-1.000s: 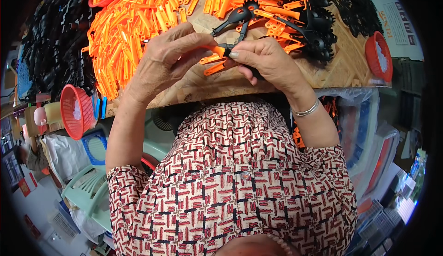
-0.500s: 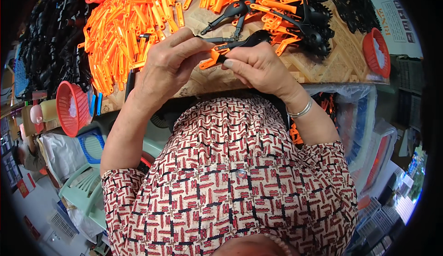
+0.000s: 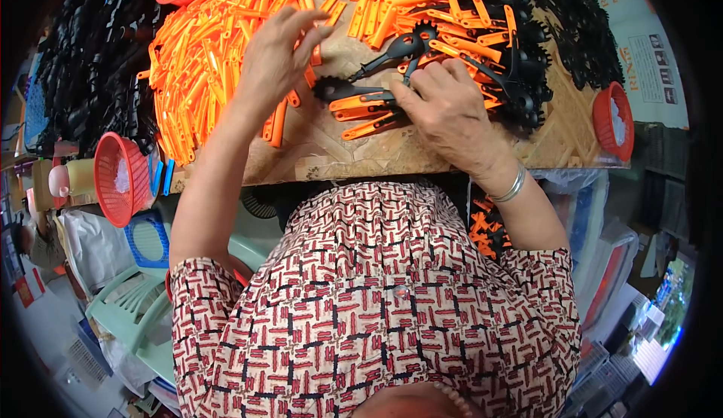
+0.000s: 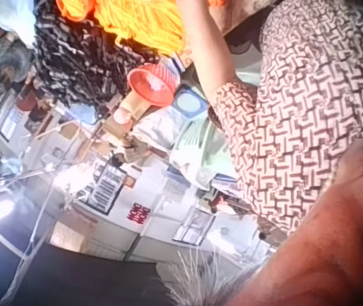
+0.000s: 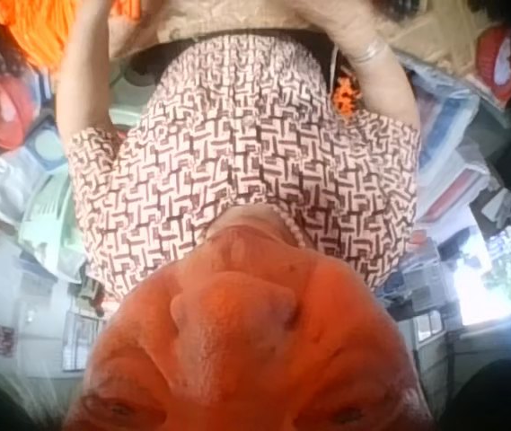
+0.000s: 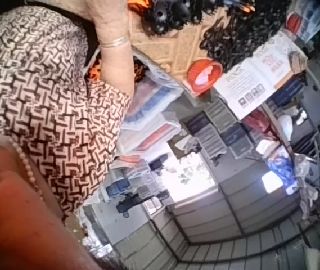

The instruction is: The person assembles garden tools by inserting orange plastic handles into black metal heads. They use a hammer to secure the handles into the heads and place the finished tools on the table. The process is repeated for multiple units.

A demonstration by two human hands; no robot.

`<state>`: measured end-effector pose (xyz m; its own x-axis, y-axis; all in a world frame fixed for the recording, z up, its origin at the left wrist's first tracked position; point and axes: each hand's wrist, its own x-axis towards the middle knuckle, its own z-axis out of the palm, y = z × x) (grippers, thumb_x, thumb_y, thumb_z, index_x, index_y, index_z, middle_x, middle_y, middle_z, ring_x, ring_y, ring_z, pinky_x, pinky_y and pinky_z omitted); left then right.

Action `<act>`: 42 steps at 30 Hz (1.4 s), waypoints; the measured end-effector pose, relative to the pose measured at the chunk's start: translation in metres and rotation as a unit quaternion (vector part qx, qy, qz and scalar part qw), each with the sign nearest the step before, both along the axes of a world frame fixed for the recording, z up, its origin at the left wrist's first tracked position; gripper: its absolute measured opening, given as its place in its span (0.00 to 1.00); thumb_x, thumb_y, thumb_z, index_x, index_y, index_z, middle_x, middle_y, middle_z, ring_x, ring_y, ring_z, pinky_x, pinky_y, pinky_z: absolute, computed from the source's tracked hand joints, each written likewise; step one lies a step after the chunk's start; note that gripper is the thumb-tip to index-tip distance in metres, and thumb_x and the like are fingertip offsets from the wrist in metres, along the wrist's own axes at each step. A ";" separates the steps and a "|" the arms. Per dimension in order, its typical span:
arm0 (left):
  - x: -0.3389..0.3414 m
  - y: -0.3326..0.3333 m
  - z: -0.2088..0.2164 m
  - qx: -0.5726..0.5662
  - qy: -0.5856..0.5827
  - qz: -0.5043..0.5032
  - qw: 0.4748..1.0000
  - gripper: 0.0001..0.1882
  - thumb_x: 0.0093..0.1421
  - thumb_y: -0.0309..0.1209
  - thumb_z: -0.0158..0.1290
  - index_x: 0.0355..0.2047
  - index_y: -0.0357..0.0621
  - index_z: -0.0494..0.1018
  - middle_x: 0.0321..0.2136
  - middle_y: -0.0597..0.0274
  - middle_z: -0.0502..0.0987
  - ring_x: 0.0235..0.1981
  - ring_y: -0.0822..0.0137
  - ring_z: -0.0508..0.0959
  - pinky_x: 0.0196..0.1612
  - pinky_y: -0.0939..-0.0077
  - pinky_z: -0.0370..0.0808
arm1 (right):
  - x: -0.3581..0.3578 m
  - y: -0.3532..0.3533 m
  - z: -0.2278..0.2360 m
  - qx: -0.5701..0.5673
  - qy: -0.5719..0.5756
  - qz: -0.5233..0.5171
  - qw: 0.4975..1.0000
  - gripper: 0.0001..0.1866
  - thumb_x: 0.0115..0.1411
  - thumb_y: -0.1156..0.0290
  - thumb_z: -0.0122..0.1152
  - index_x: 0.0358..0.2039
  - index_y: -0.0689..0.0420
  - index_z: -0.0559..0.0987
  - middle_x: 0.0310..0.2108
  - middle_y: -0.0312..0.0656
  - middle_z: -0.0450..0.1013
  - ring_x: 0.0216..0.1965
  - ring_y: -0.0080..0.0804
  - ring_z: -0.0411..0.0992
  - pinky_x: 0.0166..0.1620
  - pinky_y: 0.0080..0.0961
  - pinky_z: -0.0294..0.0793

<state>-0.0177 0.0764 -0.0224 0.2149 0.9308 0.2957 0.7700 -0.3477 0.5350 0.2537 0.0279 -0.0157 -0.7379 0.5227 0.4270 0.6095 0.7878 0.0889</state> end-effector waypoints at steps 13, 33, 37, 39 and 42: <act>0.002 0.056 -0.023 0.224 0.323 0.065 0.917 0.13 0.56 0.36 0.62 0.43 0.56 0.82 0.50 0.62 0.77 0.57 0.55 0.72 0.54 0.58 0.70 | 0.045 0.023 0.038 -0.026 0.013 -0.036 0.999 0.13 0.56 0.71 0.67 0.41 0.58 0.79 0.41 0.39 0.74 0.45 0.36 0.73 0.54 0.37 0.67; 0.027 0.016 -0.015 0.197 0.145 -0.102 0.964 0.20 0.53 0.30 0.66 0.47 0.56 0.81 0.46 0.64 0.76 0.50 0.56 0.75 0.52 0.61 0.75 | 0.079 0.103 0.052 -0.022 -0.098 -0.022 0.995 0.11 0.63 0.67 0.65 0.45 0.54 0.81 0.43 0.37 0.75 0.49 0.36 0.73 0.54 0.34 0.69; 0.056 0.015 -0.006 0.181 0.200 -0.268 0.925 0.22 0.51 0.31 0.63 0.48 0.59 0.79 0.54 0.62 0.72 0.62 0.53 0.69 0.57 0.56 0.73 | 0.081 0.117 0.060 -0.010 -0.121 -0.004 0.993 0.13 0.64 0.67 0.66 0.48 0.55 0.82 0.40 0.36 0.76 0.44 0.32 0.75 0.50 0.31 0.71; 0.058 0.022 -0.010 0.161 0.225 -0.287 0.917 0.18 0.53 0.32 0.59 0.47 0.58 0.78 0.56 0.63 0.69 0.65 0.53 0.66 0.61 0.53 0.70 | 0.080 0.122 0.070 -0.008 -0.113 0.016 0.993 0.12 0.65 0.67 0.63 0.46 0.56 0.82 0.37 0.38 0.78 0.40 0.33 0.77 0.45 0.31 0.74; 0.050 0.028 -0.006 0.152 0.264 -0.278 0.911 0.16 0.53 0.34 0.57 0.44 0.57 0.78 0.56 0.64 0.70 0.65 0.53 0.66 0.63 0.54 0.69 | 0.074 0.136 0.088 -0.135 -0.095 -0.031 0.986 0.10 0.64 0.65 0.61 0.41 0.55 0.84 0.34 0.43 0.76 0.41 0.46 0.75 0.45 0.40 0.74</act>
<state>0.0322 0.1046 -0.0284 0.8149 0.5276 0.2399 0.5521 -0.8326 -0.0441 0.3274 0.1636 0.0724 -0.7544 0.6447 0.1232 0.6495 0.7603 -0.0014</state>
